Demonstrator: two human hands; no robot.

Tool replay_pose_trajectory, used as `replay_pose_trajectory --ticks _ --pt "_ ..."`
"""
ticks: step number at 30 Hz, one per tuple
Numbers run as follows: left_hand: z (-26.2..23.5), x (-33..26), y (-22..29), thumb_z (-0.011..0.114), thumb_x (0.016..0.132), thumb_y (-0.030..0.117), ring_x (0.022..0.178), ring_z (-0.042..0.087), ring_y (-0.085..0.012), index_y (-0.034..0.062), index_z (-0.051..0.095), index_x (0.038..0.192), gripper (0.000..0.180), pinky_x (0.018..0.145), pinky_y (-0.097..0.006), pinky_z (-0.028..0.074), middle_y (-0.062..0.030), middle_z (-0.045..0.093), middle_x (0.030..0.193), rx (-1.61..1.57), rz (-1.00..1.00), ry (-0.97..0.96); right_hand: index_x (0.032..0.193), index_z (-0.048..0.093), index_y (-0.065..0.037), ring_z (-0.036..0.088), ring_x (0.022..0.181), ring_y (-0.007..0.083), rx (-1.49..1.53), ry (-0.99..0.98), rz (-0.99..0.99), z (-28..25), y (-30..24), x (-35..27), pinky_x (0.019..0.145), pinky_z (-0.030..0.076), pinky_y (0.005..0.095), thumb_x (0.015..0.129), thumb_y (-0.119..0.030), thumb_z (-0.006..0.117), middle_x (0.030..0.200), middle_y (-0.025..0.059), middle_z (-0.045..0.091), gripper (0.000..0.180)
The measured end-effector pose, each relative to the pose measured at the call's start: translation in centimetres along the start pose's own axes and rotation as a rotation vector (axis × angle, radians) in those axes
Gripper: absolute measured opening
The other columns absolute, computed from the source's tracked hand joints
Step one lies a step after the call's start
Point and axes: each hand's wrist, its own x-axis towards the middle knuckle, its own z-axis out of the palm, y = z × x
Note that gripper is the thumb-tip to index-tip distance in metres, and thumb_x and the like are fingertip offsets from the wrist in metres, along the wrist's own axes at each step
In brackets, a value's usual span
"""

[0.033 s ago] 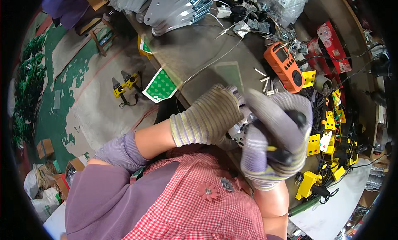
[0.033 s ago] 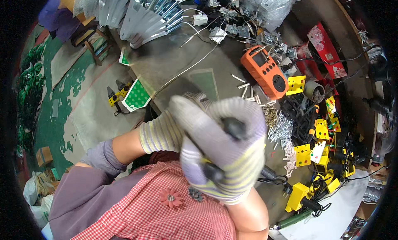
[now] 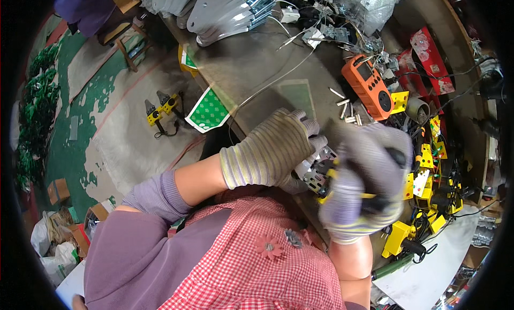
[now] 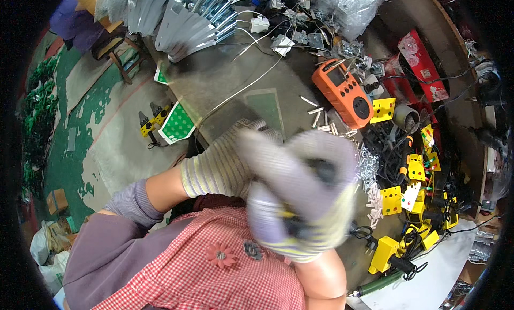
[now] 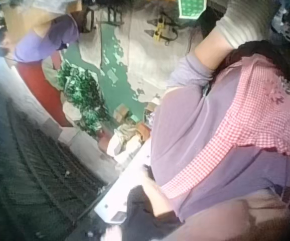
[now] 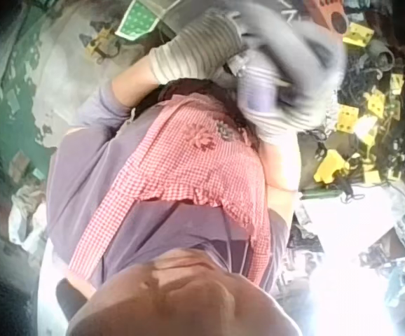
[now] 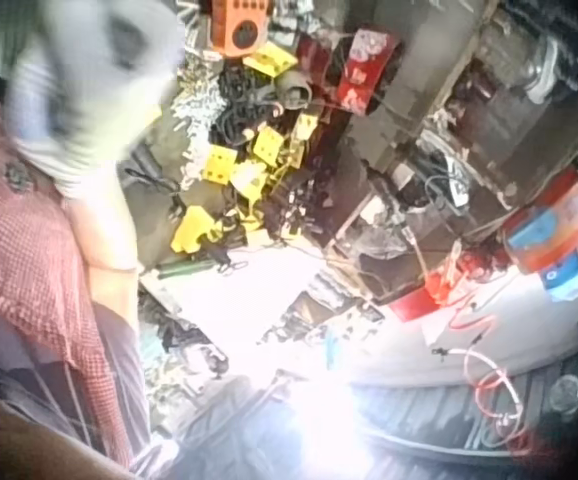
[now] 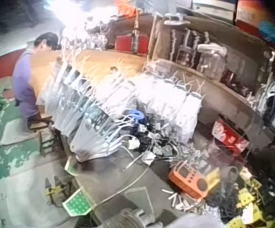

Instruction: Assembling internal components, wiring, and switches into a yellow plastic housing for an electronic device.

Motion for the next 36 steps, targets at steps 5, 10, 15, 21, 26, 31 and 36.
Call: replay_pose_trajectory --ticks 5,10,15,21,26,31,36 --pt "-0.9 1.1 0.6 0.082 0.058 0.051 0.105 0.058 -0.035 0.0021 0.064 0.124 0.084 0.092 -0.047 0.046 -0.0165 0.062 0.113 -0.01 -0.1 -0.229 0.097 0.06 0.001 0.049 0.076 0.0135 0.938 0.634 0.191 -0.3 4.6 -2.8 0.064 0.042 0.0268 0.082 -0.001 0.065 0.085 0.005 0.052 0.016" --pt "-0.6 0.7 0.0 0.08 0.061 0.052 0.1 0.059 -0.0346 0.0016 0.066 0.116 0.076 0.087 -0.046 0.047 -0.0168 0.062 0.1 -0.033 -0.072 -0.155 0.145 0.051 -0.003 0.055 0.102 0.0216 0.602 0.446 0.282 -0.1 1.0 -2.8 0.093 0.052 0.0386 0.077 -0.011 0.073 0.108 0.0071 0.056 0.072" --pt "-1.3 1.4 0.5 0.083 0.058 0.051 0.109 0.058 -0.0361 0.0037 0.062 0.129 0.088 0.095 -0.047 0.044 -0.0166 0.062 0.119 -0.065 -0.158 -0.309 0.137 0.058 0.002 0.058 0.093 0.0188 0.445 0.303 0.263 -0.5 1.4 -1.1 0.086 0.053 0.0346 0.079 -0.015 0.071 0.11 0.0098 0.06 0.063" --pt "-0.9 1.0 0.3 0.082 0.061 0.05 0.103 0.059 -0.0342 0.0029 0.066 0.115 0.073 0.086 -0.047 0.048 -0.0156 0.061 0.105 -0.046 -0.09 -0.206 0.131 0.062 0.003 0.058 0.093 0.0151 0.313 0.191 0.123 0.0 1.8 -0.2 0.086 0.052 0.0335 0.078 -0.008 0.068 0.116 0.0106 0.06 0.054" --pt "0.0 0.6 -0.1 0.082 0.061 0.05 0.103 0.059 -0.0343 0.0036 0.065 0.118 0.075 0.087 -0.046 0.048 -0.0147 0.061 0.105 -0.082 -0.076 -0.144 0.114 0.071 -0.001 0.06 0.092 0.0148 0.074 0.02 0.129 0.3 0.8 0.4 0.083 0.052 0.0291 0.082 -0.004 0.066 0.108 0.007 0.059 0.033" --pt "-0.4 0.7 0.1 0.081 0.061 0.051 0.119 0.058 -0.0397 0.0016 0.063 0.124 0.082 0.098 -0.048 0.047 -0.0186 0.064 0.119 -0.031 -0.085 -0.232 0.103 0.07 -0.003 0.056 0.08 0.0168 0.219 0.216 0.002 1.0 2.0 -0.8 0.063 0.047 0.0263 0.088 -0.012 0.066 0.098 0.0095 0.058 0.018" --pt "-0.7 1.0 0.2 0.08 0.058 0.051 0.103 0.058 -0.0346 0.0033 0.065 0.124 0.084 0.09 -0.047 0.046 -0.0155 0.062 0.11 -0.032 -0.09 -0.196 0.116 0.064 -0.006 0.04 0.07 0.0126 0.901 0.607 0.231 0.7 4.0 -2.3 0.054 0.033 0.0251 0.087 -0.013 0.067 0.075 -0.0014 0.038 0.03"
